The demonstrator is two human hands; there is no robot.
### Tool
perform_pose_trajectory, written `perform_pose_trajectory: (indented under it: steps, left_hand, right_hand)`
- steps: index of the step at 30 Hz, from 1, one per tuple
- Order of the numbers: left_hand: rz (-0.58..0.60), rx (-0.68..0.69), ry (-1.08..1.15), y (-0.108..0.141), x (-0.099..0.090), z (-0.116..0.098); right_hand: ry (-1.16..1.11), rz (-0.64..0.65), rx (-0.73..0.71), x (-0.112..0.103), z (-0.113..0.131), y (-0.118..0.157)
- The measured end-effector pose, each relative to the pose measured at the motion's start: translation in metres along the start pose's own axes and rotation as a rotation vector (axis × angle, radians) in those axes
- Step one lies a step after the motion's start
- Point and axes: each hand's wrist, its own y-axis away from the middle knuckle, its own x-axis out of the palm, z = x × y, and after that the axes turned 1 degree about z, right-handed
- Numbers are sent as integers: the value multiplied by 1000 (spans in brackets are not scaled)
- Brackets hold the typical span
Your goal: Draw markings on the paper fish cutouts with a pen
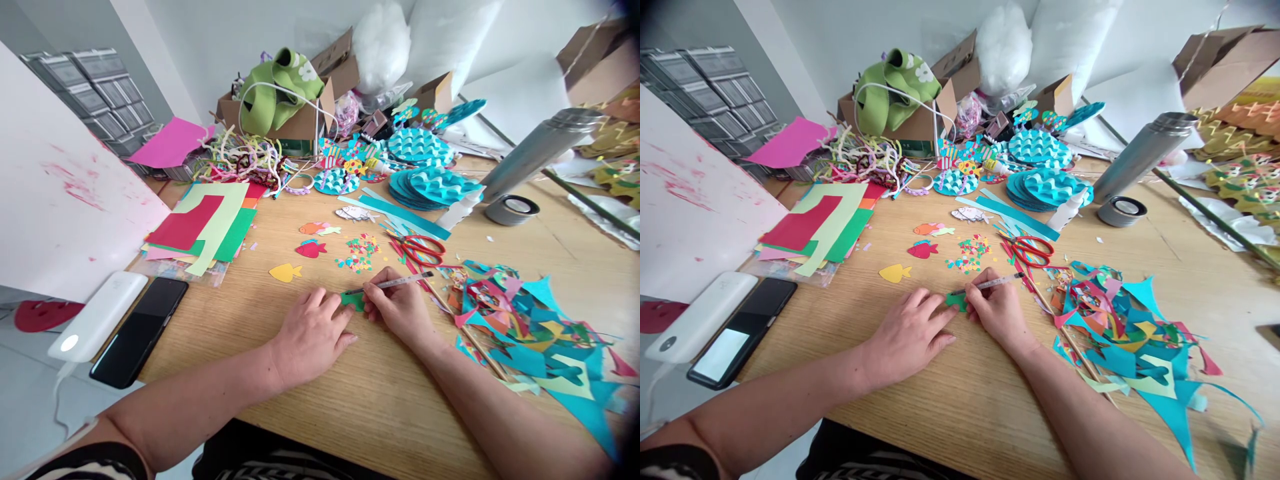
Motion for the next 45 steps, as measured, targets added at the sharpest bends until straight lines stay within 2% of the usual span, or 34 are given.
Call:
perform_pose_trajectory:
  steps: [45]
  left_hand:
    - [-5,-1,4,0,0,0]
  right_hand:
    - [38,-7,-8,0,1,0]
